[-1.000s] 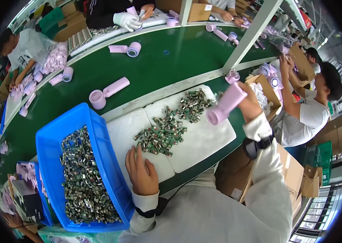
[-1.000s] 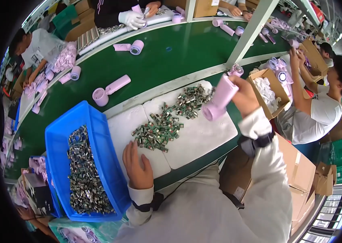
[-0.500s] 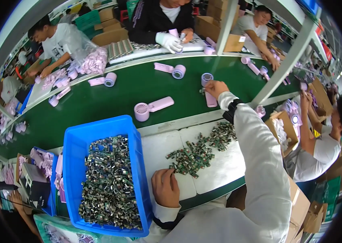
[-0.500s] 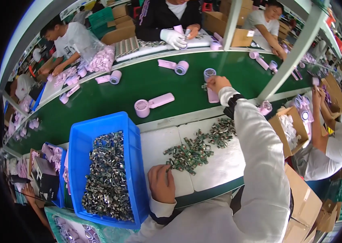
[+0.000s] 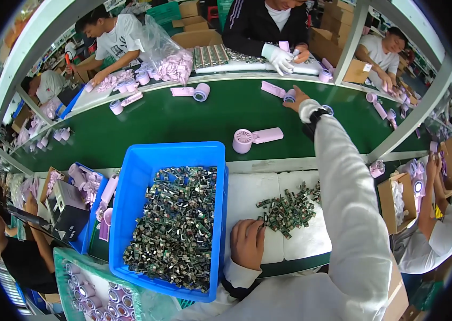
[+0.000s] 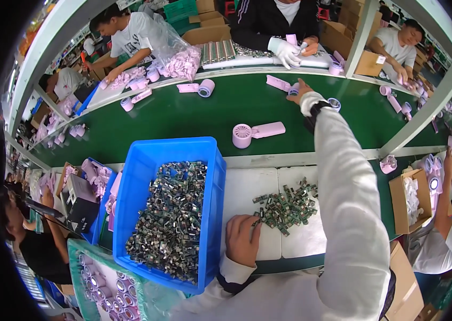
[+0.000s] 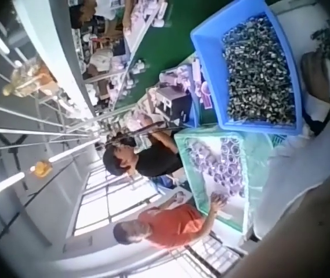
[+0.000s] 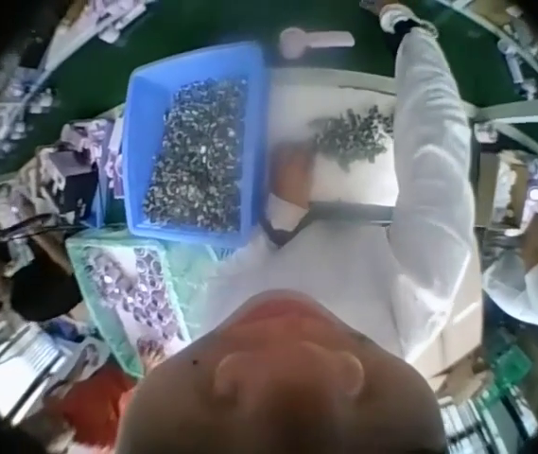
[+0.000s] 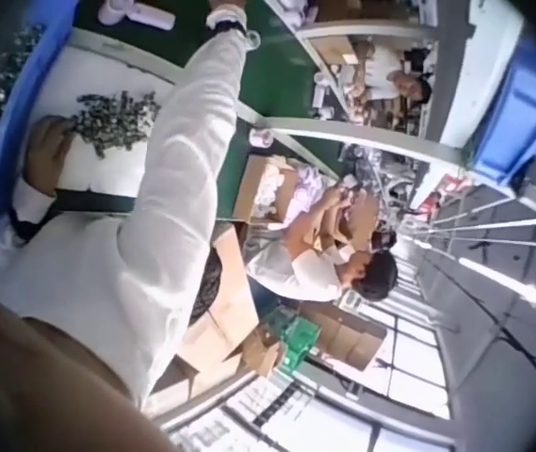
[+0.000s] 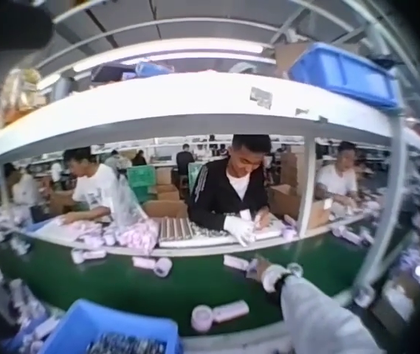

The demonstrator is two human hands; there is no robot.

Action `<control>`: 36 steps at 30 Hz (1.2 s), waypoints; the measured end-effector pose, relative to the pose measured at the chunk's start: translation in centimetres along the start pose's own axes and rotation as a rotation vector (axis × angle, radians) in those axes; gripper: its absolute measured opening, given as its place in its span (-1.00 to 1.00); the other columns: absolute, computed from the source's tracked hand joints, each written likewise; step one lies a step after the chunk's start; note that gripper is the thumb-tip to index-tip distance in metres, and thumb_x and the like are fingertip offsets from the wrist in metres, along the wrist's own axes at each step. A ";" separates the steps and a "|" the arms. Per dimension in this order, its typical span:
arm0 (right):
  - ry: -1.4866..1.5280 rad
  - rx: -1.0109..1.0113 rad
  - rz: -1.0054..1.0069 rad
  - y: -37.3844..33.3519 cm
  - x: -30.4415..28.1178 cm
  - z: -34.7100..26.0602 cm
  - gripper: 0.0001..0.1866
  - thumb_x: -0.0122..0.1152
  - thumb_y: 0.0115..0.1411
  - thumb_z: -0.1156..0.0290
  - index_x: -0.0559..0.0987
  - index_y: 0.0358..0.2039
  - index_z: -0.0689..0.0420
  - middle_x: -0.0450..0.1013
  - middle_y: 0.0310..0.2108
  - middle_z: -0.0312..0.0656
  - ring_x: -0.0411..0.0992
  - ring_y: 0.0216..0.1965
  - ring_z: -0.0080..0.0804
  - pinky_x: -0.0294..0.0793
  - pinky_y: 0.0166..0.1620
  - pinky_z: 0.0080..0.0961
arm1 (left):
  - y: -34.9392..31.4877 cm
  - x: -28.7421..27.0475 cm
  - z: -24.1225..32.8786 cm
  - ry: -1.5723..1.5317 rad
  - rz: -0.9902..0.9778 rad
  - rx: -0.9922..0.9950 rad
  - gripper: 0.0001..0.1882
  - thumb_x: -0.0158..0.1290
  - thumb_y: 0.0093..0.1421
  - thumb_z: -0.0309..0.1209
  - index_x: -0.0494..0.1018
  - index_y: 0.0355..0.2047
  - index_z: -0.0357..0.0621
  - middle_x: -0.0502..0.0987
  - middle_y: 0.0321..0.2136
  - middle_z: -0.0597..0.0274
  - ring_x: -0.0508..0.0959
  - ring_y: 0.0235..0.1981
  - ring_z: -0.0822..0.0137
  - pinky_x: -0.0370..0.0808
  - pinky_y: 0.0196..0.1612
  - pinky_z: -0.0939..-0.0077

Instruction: The person picks up a circuit board and a pink fan handle, fits the board into the handle, and then connects a fan head to the assembly. This process is repeated before the finished fans are placed on the table.

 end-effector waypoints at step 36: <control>0.745 0.276 -0.170 -44.2 -11.1 2.8 -0.72 0.14 0.35 0.28 0.63 -0.12 0.23 0.56 -0.33 -0.15 0.44 -0.29 -0.47 0.41 -0.15 -0.56 | -1.1 -0.5 2.7 -0.282 0.000 0.008 -0.82 0.11 0.22 -0.60 0.50 -0.15 -0.30 0.58 -0.22 -0.02 0.59 -0.17 0.11 0.50 -0.04 0.38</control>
Point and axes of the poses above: each hand's wrist, its own y-axis towards the middle knuckle, its own x-axis out of the palm, z = x × y, the point moved 1 cm from there along y, towards the middle knuckle
